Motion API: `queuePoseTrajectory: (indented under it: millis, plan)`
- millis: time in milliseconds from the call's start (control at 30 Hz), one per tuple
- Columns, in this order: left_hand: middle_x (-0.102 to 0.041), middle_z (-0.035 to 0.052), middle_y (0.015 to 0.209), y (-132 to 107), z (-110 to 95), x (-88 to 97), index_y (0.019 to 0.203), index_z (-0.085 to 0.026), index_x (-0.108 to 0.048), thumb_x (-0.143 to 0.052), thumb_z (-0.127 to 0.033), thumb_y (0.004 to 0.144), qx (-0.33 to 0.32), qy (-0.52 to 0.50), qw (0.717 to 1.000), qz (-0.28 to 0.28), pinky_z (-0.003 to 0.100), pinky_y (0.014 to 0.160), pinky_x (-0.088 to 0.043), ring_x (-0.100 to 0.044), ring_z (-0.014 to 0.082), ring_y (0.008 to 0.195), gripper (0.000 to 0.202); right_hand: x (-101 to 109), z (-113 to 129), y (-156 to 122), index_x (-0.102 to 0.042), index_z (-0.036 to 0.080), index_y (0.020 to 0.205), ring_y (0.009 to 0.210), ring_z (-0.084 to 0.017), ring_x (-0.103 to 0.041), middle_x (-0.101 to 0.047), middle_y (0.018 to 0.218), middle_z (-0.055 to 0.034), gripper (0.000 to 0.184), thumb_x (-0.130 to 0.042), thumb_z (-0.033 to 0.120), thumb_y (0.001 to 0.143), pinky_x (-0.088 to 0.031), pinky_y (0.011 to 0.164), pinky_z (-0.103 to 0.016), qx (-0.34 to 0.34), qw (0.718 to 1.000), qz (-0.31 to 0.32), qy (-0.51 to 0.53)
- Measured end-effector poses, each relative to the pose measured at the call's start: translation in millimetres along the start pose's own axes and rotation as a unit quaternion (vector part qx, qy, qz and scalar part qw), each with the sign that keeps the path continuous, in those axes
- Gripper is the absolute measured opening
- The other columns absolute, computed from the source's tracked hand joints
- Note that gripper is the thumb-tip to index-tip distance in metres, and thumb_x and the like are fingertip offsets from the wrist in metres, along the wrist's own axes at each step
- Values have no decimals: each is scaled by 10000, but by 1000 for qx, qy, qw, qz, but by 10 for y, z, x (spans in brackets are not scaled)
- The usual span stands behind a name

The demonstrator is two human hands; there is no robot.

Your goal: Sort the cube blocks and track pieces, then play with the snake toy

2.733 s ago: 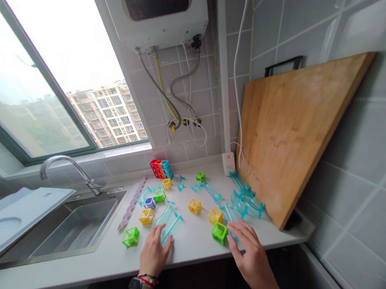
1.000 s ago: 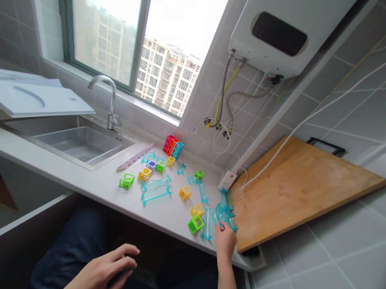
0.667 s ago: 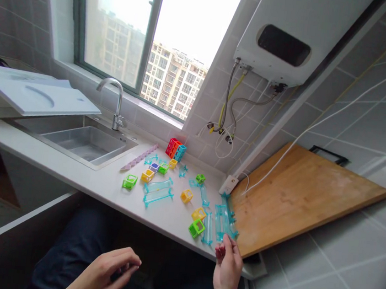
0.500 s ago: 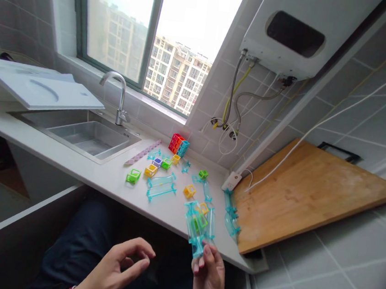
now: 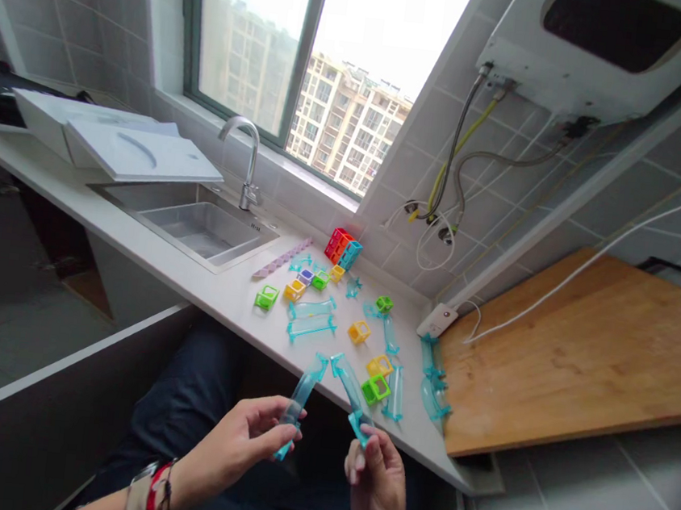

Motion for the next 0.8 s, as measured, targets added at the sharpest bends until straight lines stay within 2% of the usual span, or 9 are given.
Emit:
queuePoseTrajectory:
  millis: [133,233,300,333,400,467,600,700,800]
  plan:
    - [-706,48,931,-80,-3,212,1041,-169,-667,-711,-451,872,-24,51,998,-18,272,775,-507,-645,176,841,332,427,333,331,-744,192,948,514,-89,-479,-556,585,44,342,-844,460,760,-401,480,-194,64,992,-85,-67]
    - [-678,25,863,-137,91,308,1036,-173,-646,-720,-461,860,-10,90,995,-33,241,706,-483,-612,158,788,345,582,527,771,-737,143,922,540,-121,-550,-628,635,11,411,-838,491,729,-478,530,-242,109,966,-120,-200]
    - [-674,24,852,-169,166,326,1068,-173,-643,-722,-486,849,7,120,992,-39,240,677,-482,-605,159,762,390,511,591,1168,-740,113,895,567,-168,-613,-679,664,-38,454,-769,545,759,-519,566,-285,112,939,-90,-314]
    - [-675,24,850,-184,200,320,1092,-175,-644,-721,-498,843,16,134,990,-38,243,669,-484,-604,160,750,416,461,624,1370,-744,100,920,571,-185,-634,-702,687,-65,480,-703,563,801,-528,574,-298,113,916,-78,-376]
    - [-684,26,862,-215,244,296,1151,-184,-644,-721,-511,836,30,163,986,-35,250,670,-492,-610,166,749,460,349,677,1748,-755,95,982,588,-196,-664,-745,750,-102,493,-579,542,871,-521,577,-287,110,849,-59,-513]
    - [-693,29,883,-247,247,283,1189,-199,-643,-724,-511,834,31,191,980,-37,256,693,-499,-622,175,779,480,266,703,2060,-780,104,912,583,-195,-667,-758,740,-115,441,-584,495,856,-490,560,-265,102,811,-45,-574]
    - [-698,26,895,-307,233,359,1178,-219,-652,-726,-502,833,16,225,973,-56,259,724,-513,-642,182,810,452,194,620,2454,-790,134,717,514,-174,-618,-696,536,-78,382,-617,459,821,-404,512,-243,79,782,-26,-617]
    - [-699,20,884,-317,276,466,1197,-241,-654,-705,-475,857,8,254,965,-60,256,730,-531,-653,181,803,416,225,477,2605,-795,160,715,484,-157,-583,-645,456,-42,335,-649,449,801,-353,496,-236,65,769,-20,-635]
    - [-707,49,1049,-271,270,545,1152,-262,-681,-714,-432,857,-29,295,954,-51,248,733,-546,-669,186,854,343,304,371,2681,-795,180,730,426,-147,-543,-599,403,-18,290,-693,448,773,-318,478,-242,58,771,-18,-634]
Point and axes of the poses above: each hand's wrist, its own y-axis towards the middle knuckle, its own x-axis out of the back of the hand, z = x × y, the point moved 10 cm from there along y, towards the middle knuckle
